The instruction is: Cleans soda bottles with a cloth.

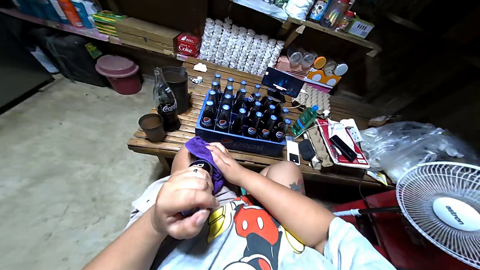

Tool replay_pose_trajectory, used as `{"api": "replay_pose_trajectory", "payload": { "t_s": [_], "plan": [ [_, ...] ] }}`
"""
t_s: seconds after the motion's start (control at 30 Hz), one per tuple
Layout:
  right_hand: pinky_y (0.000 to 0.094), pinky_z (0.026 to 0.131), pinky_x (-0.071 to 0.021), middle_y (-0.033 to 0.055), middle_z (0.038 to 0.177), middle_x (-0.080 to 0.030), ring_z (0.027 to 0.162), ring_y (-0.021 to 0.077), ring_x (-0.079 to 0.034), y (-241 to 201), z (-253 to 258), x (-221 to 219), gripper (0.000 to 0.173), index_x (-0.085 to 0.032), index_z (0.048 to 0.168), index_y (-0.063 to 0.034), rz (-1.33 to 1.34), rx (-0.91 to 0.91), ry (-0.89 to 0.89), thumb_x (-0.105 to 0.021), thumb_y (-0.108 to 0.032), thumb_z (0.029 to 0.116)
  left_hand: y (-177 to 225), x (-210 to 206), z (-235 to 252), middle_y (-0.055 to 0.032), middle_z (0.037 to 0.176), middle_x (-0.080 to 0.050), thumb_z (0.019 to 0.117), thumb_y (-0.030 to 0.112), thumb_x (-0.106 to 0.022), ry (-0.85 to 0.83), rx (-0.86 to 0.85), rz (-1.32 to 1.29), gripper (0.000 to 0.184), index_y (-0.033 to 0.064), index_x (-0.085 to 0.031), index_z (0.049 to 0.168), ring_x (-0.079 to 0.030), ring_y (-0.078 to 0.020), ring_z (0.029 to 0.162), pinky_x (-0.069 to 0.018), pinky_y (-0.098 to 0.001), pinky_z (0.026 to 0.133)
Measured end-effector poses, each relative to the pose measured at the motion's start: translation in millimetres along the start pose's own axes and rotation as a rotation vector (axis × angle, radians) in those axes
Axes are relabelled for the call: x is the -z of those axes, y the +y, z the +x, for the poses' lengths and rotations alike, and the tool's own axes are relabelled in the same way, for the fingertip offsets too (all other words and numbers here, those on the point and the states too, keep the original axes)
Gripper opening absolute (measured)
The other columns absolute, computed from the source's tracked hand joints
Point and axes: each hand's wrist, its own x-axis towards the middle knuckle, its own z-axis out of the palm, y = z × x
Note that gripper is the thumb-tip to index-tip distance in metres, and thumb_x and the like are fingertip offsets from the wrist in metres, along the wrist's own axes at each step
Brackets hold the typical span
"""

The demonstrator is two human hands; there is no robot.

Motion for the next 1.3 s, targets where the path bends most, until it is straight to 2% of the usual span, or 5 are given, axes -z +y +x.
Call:
{"api": "replay_pose_trajectory", "payload": {
  "t_s": [0.43, 0.7, 1.1, 1.23, 1.3],
  "plan": [
    [0.0465, 0.125, -0.0223, 0.0281, 0.158, -0.036, 0.150, 0.0367, -0.032, 9, -3, -5, 0.054, -0.043, 0.149, 0.0072, 0.010, -0.040, 0.023, -0.023, -0.022, 0.1090, 4, -3, 12, 0.0100, 0.106, -0.069, 0.1064, 0.036, -0.051, 0.224, 0.224, 0.062, 0.024, 0.0286, -0.062, 0.126, -0.067, -0.0066, 0.101, -0.0554, -0.0291, 0.093],
    [0.0491, 0.124, -0.0229, 0.0249, 0.160, -0.034, 0.151, 0.0360, -0.031, 6, -5, -9, 0.051, -0.042, 0.153, 0.0007, -0.041, -0.045, 0.016, -0.029, -0.022, 0.1093, 5, 10, 30, 0.0087, 0.078, -0.068, 0.1104, 0.032, -0.041, 0.634, 0.312, -0.106, 0.024, 0.0245, -0.062, 0.101, -0.066, -0.0075, 0.071, -0.0583, -0.0263, 0.073],
    [0.0464, 0.125, -0.0213, 0.0228, 0.161, -0.034, 0.151, 0.0343, -0.030, -3, -13, -3, 0.050, -0.046, 0.151, -0.0005, 0.009, -0.015, 0.092, -0.029, -0.023, 0.1101, -9, 17, 23, 0.0074, 0.072, -0.063, 0.1077, 0.040, -0.045, 0.039, 0.171, -0.246, 0.039, 0.0177, -0.064, 0.082, -0.063, -0.0059, 0.072, -0.0539, -0.0267, 0.081],
    [0.0485, 0.124, -0.0203, 0.0261, 0.158, -0.038, 0.150, 0.0377, -0.032, -18, -17, -5, 0.053, -0.050, 0.146, 0.0054, 0.035, 0.179, 0.096, -0.029, -0.026, 0.1088, -14, 16, 21, 0.0080, 0.078, -0.066, 0.1078, 0.038, -0.046, 0.062, 0.126, -0.173, 0.034, 0.0189, -0.066, 0.088, -0.066, -0.0059, 0.079, -0.0550, -0.0269, 0.084],
    [0.0530, 0.122, -0.0240, 0.0265, 0.155, -0.041, 0.148, 0.0387, -0.034, -29, -18, -11, 0.054, -0.058, 0.139, 0.0031, 0.082, 0.339, 0.120, -0.038, -0.035, 0.1062, -17, 16, 18, 0.0090, 0.096, -0.072, 0.1086, 0.040, -0.043, 0.181, 0.111, -0.006, 0.036, 0.0227, -0.072, 0.096, -0.068, -0.0096, 0.100, -0.0517, -0.0336, 0.100]
  ]
}}
